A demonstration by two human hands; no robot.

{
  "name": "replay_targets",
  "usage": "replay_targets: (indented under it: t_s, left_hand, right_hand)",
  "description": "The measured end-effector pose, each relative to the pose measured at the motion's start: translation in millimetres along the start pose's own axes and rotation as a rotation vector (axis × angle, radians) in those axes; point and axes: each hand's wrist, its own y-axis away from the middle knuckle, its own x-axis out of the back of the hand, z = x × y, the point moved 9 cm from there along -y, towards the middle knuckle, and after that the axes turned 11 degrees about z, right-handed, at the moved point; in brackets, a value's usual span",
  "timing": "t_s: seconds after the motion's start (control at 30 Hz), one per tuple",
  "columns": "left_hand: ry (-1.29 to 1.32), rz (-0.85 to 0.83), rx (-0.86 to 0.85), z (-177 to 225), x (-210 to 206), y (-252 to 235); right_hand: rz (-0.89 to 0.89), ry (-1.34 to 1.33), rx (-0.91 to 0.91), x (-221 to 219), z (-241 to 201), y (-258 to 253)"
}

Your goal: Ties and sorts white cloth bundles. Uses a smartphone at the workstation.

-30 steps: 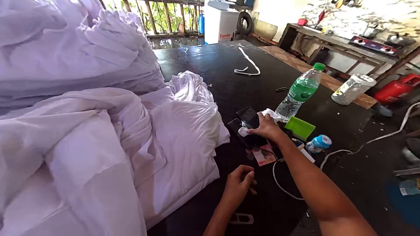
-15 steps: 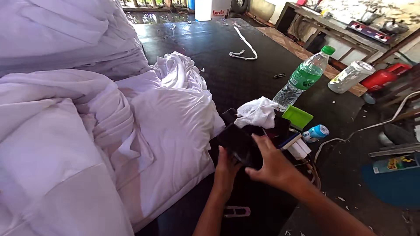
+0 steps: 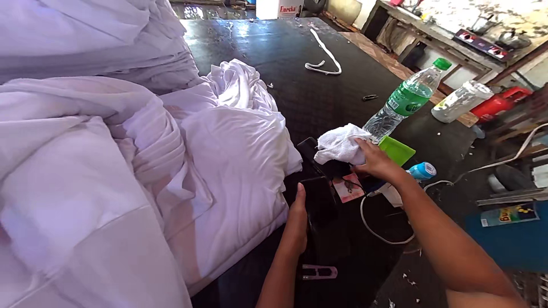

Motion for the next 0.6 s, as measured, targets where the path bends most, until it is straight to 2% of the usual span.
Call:
replay_targets:
  t_s: [0.1, 0.17, 0.33, 0.4, 0.5, 0.6]
  left_hand:
    - [-0.094, -0.027, -0.034, -1, -3, -1]
    - [-0.131, -0.049, -0.025, -4, -3, -1]
    - [-0.166, -0.069, -0.002, -6, -3, -5]
    - [-0.179, -0.070, -0.005, -7, -3, -7]
    - [-0.194, -0.071, 0.017, -9, -3, -7]
    - [-0.209, -0.067, 0.021, -6, -3, -5]
  right_hand:
    - [0.152, -0.068, 0.054, 17, 3, -19]
    - [0.234, -0.013, 0.073, 26, 2, -26]
    - [0.331, 0.107, -0.006, 43, -4, -23]
    - [0.242, 0.094, -0.076, 39, -3, -15]
    - [0.020, 0.081, -0.187, 18, 22, -12]
    - [0.001, 0.006, -0.156, 17, 31, -16]
